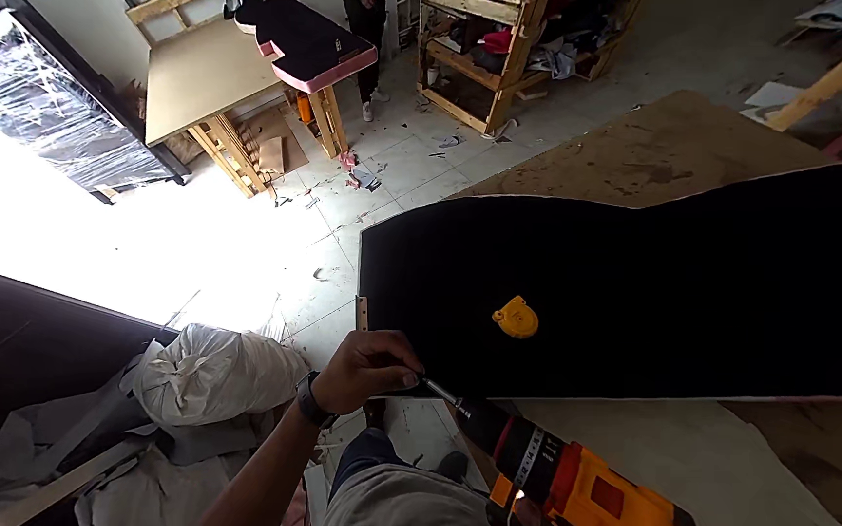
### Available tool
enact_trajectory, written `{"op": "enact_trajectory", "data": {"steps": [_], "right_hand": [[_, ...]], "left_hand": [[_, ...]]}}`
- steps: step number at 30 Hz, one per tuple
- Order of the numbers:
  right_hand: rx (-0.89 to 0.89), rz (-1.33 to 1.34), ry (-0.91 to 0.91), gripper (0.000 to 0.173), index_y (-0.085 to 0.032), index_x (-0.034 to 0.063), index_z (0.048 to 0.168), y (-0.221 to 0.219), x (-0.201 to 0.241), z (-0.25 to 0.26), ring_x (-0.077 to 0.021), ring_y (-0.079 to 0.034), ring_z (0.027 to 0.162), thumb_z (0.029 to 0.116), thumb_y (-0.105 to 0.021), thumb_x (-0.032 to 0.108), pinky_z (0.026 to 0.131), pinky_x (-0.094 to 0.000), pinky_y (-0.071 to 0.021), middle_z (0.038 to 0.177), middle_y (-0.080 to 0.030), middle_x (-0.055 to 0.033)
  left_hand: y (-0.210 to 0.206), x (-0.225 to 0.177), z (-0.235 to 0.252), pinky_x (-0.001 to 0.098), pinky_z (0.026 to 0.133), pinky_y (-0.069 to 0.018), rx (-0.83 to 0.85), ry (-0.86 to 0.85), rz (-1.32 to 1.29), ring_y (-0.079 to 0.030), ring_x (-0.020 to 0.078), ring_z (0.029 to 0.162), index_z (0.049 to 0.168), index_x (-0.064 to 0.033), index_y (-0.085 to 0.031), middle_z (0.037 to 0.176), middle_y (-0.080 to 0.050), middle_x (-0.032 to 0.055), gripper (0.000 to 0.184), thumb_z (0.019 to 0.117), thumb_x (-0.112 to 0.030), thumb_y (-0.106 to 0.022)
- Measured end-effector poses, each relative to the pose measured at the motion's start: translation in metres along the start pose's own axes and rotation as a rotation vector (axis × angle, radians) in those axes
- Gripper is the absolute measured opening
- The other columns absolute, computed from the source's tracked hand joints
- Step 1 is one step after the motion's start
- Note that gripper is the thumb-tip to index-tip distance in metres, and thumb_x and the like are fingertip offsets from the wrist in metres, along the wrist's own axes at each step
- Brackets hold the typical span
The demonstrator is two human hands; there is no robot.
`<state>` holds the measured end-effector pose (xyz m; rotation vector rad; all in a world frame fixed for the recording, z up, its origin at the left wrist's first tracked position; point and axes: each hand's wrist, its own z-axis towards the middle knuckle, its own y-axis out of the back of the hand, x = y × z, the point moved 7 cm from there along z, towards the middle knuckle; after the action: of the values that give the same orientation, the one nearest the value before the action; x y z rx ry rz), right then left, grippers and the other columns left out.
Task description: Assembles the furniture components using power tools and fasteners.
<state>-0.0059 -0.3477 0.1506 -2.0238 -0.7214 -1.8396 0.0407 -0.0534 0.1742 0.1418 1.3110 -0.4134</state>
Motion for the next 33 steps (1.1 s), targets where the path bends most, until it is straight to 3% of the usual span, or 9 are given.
{"op": "enact_trajectory", "data": {"steps": [4, 13, 20, 23, 25, 27, 28, 31, 33], "right_hand": [[-0.085, -0.044, -0.036, 0.046, -0.066, -0.0017, 0.119, -0.014, 0.005, 0.013, -0.0284, -0.072, 0.098, 0.0891, -0.083, 0.03, 0.094, -0.0524, -0.0592, 0.108, -0.073, -0.017], [-0.165, -0.108, -0.033, 0.044, -0.067, -0.0012, 0.119, -0.056, 0.038, 0.042, -0.0196, -0.072, 0.103, 0.0896, -0.082, 0.027, 0.098, -0.0441, -0.0582, 0.111, -0.074, -0.0122], [-0.151, -0.254, -0.097, 0.054, -0.064, -0.0053, 0.122, -0.075, 0.042, 0.049, -0.0139, -0.07, 0.109, 0.0869, -0.084, 0.031, 0.104, -0.0373, -0.0549, 0.113, -0.073, -0.013], [-0.177, -0.254, -0.041, 0.048, -0.067, -0.0089, 0.112, -0.089, 0.067, 0.063, -0.0013, -0.069, 0.102, 0.0837, -0.085, 0.025, 0.099, -0.0221, -0.0538, 0.104, -0.075, -0.0083], [-0.232, -0.293, -0.077, 0.048, -0.068, -0.0127, 0.108, -0.1, 0.075, 0.067, -0.0024, -0.07, 0.096, 0.081, -0.085, 0.024, 0.094, -0.0204, -0.0541, 0.099, -0.075, -0.0118], [-0.211, -0.315, -0.113, 0.047, -0.068, -0.0077, 0.114, -0.106, 0.062, 0.061, -0.0111, -0.071, 0.101, 0.0867, -0.083, 0.027, 0.098, -0.031, -0.0563, 0.105, -0.074, -0.0147], [-0.211, -0.326, -0.151, 0.047, -0.067, -0.0058, 0.117, -0.111, 0.056, 0.061, -0.0129, -0.071, 0.102, 0.0879, -0.083, 0.028, 0.098, -0.0336, -0.0573, 0.106, -0.074, -0.0152], [-0.242, -0.446, -0.324, 0.054, -0.066, -0.0122, 0.116, -0.134, 0.056, 0.079, -0.0123, -0.072, 0.094, 0.0864, -0.08, 0.031, 0.092, -0.0274, -0.0562, 0.102, -0.074, -0.0201], [-0.205, -0.527, -0.381, 0.05, -0.067, -0.0096, 0.115, -0.142, 0.043, 0.088, -0.0201, -0.073, 0.093, 0.0884, -0.079, 0.031, 0.09, -0.0371, -0.0586, 0.099, -0.074, -0.0211]], "left_hand": [[0.038, -0.004, -0.004, 0.0309, 0.082, -0.0584, 0.019, -0.011, -0.011, -0.067, 0.0138, 0.091, 0.107, 0.0018, -0.072, 0.103, -0.07, 0.0105, 0.013, 0.0962, -0.006, -0.07], [0.094, -0.003, 0.0, 0.0284, 0.079, -0.0584, 0.127, 0.072, -0.098, -0.067, 0.012, 0.088, 0.105, 0.0023, -0.072, 0.102, -0.07, 0.0096, 0.012, 0.0955, -0.005, -0.07], [0.115, -0.003, 0.006, 0.0299, 0.079, -0.059, 0.371, 0.215, -0.026, -0.067, 0.0142, 0.086, 0.103, 0.0034, -0.072, 0.098, -0.069, 0.0102, 0.012, 0.0965, -0.007, -0.07], [0.119, 0.014, 0.001, 0.0276, 0.075, -0.0573, 0.39, 0.279, -0.113, -0.065, 0.0113, 0.082, 0.102, 0.0021, -0.072, 0.096, -0.07, 0.0084, 0.012, 0.0961, -0.008, -0.071], [0.113, 0.039, -0.01, 0.0226, 0.063, -0.0502, 0.271, 0.298, -0.317, -0.06, 0.0061, 0.072, 0.101, -0.0023, -0.072, 0.091, -0.068, 0.0039, 0.013, 0.097, -0.015, -0.07], [0.097, 0.07, -0.029, 0.022, 0.063, -0.0506, 0.058, 0.329, -0.613, -0.06, 0.0049, 0.071, 0.101, -0.0077, -0.072, 0.089, -0.069, 0.0013, 0.017, 0.0986, -0.024, -0.069], [0.086, 0.085, -0.04, 0.0235, 0.063, -0.0513, -0.084, 0.36, -0.756, -0.06, 0.0063, 0.068, 0.102, -0.0076, -0.073, 0.084, -0.068, 0.0013, 0.019, 0.1, -0.026, -0.066], [0.058, 0.115, -0.069, 0.0216, 0.055, -0.049, -0.533, 0.532, -0.972, -0.055, 0.0063, 0.057, 0.103, -0.0014, -0.07, 0.074, -0.064, 0.0032, 0.026, 0.106, -0.022, -0.056], [0.06, 0.128, -0.077, 0.0201, 0.052, -0.0466, -0.662, 0.659, -0.929, -0.052, 0.0065, 0.055, 0.109, 0.0032, -0.069, 0.079, -0.065, 0.0073, 0.029, 0.108, -0.02, -0.052]]}}
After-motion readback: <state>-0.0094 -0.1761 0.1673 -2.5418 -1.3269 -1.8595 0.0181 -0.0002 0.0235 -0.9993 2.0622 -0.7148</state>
